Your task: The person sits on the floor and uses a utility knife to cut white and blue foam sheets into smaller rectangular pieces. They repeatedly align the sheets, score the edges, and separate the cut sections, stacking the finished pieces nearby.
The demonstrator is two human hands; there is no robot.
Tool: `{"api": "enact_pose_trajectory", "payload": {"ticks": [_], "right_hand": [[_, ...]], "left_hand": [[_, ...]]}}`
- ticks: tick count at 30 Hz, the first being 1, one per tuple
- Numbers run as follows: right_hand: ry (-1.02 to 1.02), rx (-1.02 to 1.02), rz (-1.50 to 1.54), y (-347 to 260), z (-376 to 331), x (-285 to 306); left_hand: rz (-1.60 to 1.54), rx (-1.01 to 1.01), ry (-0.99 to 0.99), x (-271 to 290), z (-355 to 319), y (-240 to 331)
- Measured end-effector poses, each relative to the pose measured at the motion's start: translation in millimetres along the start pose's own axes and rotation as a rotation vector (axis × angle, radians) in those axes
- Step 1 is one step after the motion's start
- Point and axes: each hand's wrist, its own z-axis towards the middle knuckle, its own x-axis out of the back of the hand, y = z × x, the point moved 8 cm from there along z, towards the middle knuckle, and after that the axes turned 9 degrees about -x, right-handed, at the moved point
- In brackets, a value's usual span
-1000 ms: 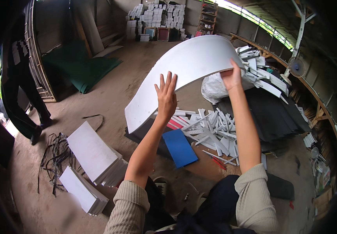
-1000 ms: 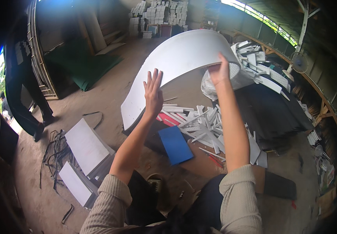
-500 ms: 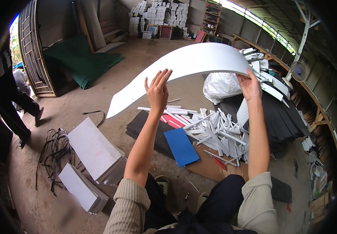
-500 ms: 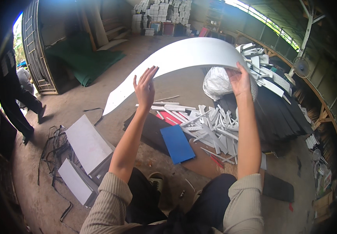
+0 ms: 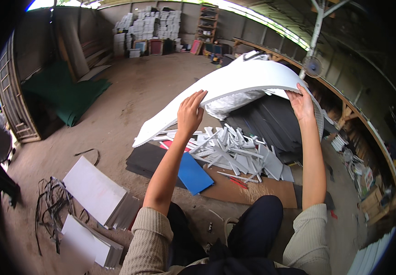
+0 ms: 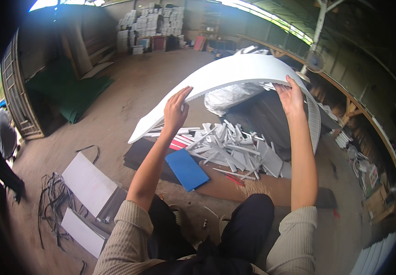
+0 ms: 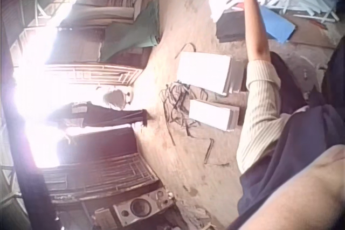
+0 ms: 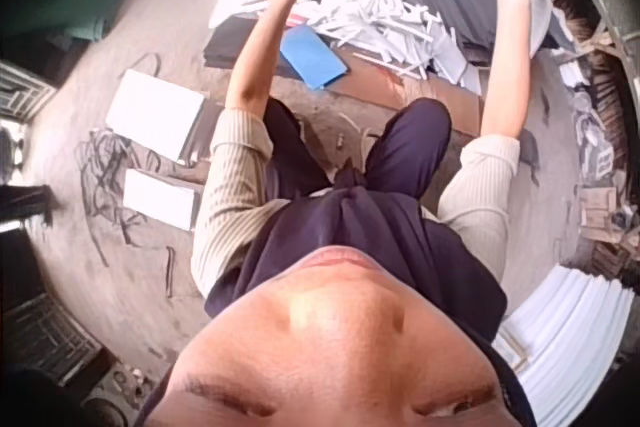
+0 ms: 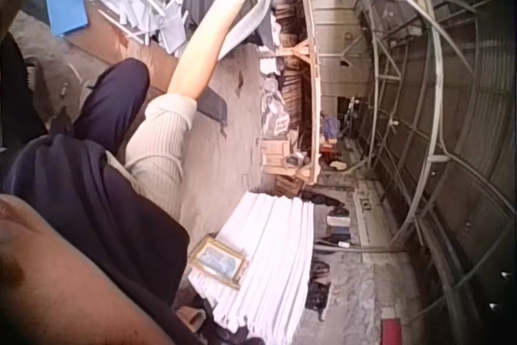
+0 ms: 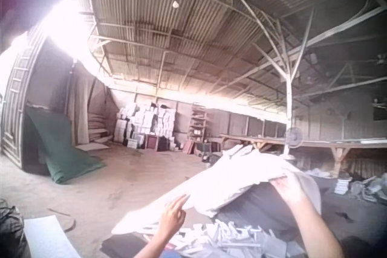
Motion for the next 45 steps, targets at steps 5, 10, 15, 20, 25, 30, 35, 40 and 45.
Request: {"api": "enact_pose_trajectory", "payload": {"ticks": [5,10,15,20,25,30,35,40,45], "right_hand": [[0.102,-0.020,-0.084,-43.2,-31.3,90.2],[0.229,-0.041,-0.141,-67.9,-56.5,191.3],[0.329,-0.078,-0.190,-82.7,-78.7,294.2],[0.391,-0.143,-0.335,-92.7,-78.4,377.4],[0.604,-0.168,-0.227,-38.0,-89.1,513.7],[0.806,-0.079,-0.087,74.7,-152.2,630.2],[0.970,-0.251,0.153,230.4,-183.6,602.0],[1.021,-0.390,-0.032,272.2,-168.4,528.5],[0.999,-0.338,0.018,246.7,-182.7,550.8]], "left_hand": [[-0.088,0.026,-0.183,-51.6,-33.8,11.6],[-0.261,-0.157,-0.450,-129.5,-59.6,63.1],[-0.275,-0.359,-0.703,-205.6,-107.3,93.3],[-0.325,-0.320,-0.876,-277.0,-153.6,112.1],[-0.400,-0.217,-0.933,-358.1,-219.1,136.8],[-0.341,-0.240,-1.061,-404.7,-301.6,160.7],[-0.308,-0.279,-1.105,-411.9,-332.1,162.7],[-0.133,-0.443,-1.167,-398.0,-342.4,149.7],[-0.267,-0.155,-1.092,-347.7,-336.1,98.0]]}}
